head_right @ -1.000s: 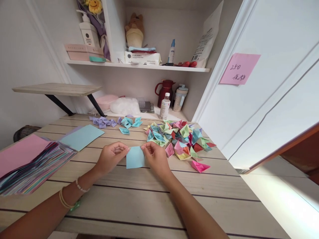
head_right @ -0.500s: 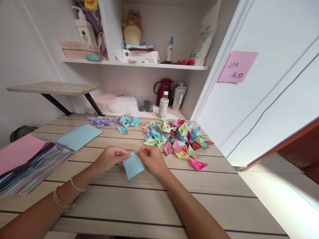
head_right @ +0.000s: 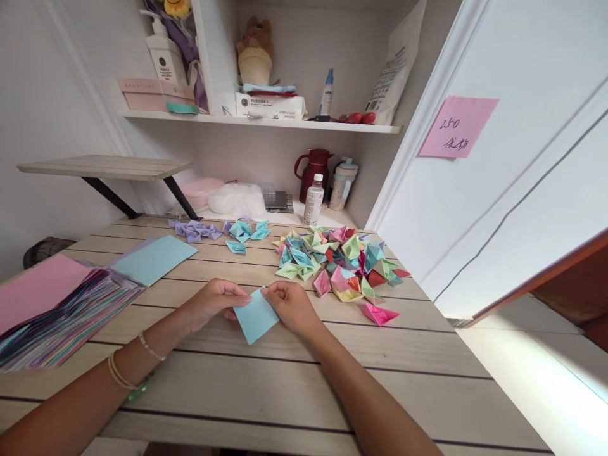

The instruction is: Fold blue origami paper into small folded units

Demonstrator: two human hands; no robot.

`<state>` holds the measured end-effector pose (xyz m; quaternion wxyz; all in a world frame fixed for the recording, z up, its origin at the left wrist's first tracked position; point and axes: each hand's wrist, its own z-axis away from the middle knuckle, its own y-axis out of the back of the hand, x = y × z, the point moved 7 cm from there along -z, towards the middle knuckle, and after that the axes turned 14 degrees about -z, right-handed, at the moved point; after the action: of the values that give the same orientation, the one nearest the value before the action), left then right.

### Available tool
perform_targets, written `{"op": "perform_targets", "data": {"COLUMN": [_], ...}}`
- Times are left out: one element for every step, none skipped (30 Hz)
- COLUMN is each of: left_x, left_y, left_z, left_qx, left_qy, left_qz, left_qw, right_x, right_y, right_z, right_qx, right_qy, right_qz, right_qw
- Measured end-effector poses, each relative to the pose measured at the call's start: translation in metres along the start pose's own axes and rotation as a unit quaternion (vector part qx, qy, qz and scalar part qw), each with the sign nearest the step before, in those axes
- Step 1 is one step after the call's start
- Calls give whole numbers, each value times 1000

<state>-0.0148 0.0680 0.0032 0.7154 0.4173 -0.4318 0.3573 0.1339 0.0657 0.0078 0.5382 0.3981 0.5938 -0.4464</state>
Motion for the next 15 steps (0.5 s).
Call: {"op": "perform_targets", "data": {"left_x": [-1, -2, -3, -3, -4, -4, -5, -5, -5, -5, -5, -5, -5, -5, -4], "left_y": [0, 0, 0, 0, 0, 0, 1, 2, 4, 5, 7, 8, 9, 9, 10], "left_z": [0, -1, -1, -1, -1, -1, -2, -2, -3, -3, -4, -4, -4, -5, -5], "left_qx": [0, -1, -1, -2, -2, -1, 2, 6, 12, 17, 22, 27, 31, 34, 36], "left_qy": [3, 6, 8, 9, 10, 11, 9, 7, 4, 2, 1, 1, 1, 1, 0], "left_qz": [1, 3, 4, 5, 6, 7, 9, 12, 16, 20, 23, 25, 26, 26, 26], "left_qw": [1000, 1000, 1000, 1000, 1000, 1000, 1000, 1000, 1000, 1000, 999, 999, 999, 999, 999], "right_x": [0, -1, -1, -1, -1, -1, -1, 0, 1, 2, 3, 4, 3, 1, -2], "right_y": [0, 1, 1, 1, 1, 2, 2, 3, 3, 4, 4, 4, 5, 5, 5], "right_z": [0, 0, 0, 0, 0, -1, -2, -2, -3, -3, -4, -4, -4, -4, -3], "right_qx": [1, 1, 2, 3, 4, 5, 7, 9, 10, 10, 9, 8, 7, 8, 11], "right_qy": [0, 0, 1, 2, 5, 9, 13, 14, 12, 8, 4, 3, 9, 22, 40], "right_qz": [3, 4, 6, 9, 11, 13, 15, 15, 14, 9, 6, 5, 12, 26, 49], "right_qw": [1000, 1000, 1000, 1000, 1000, 1000, 1000, 1000, 1000, 1000, 1000, 1000, 1000, 999, 998]}}
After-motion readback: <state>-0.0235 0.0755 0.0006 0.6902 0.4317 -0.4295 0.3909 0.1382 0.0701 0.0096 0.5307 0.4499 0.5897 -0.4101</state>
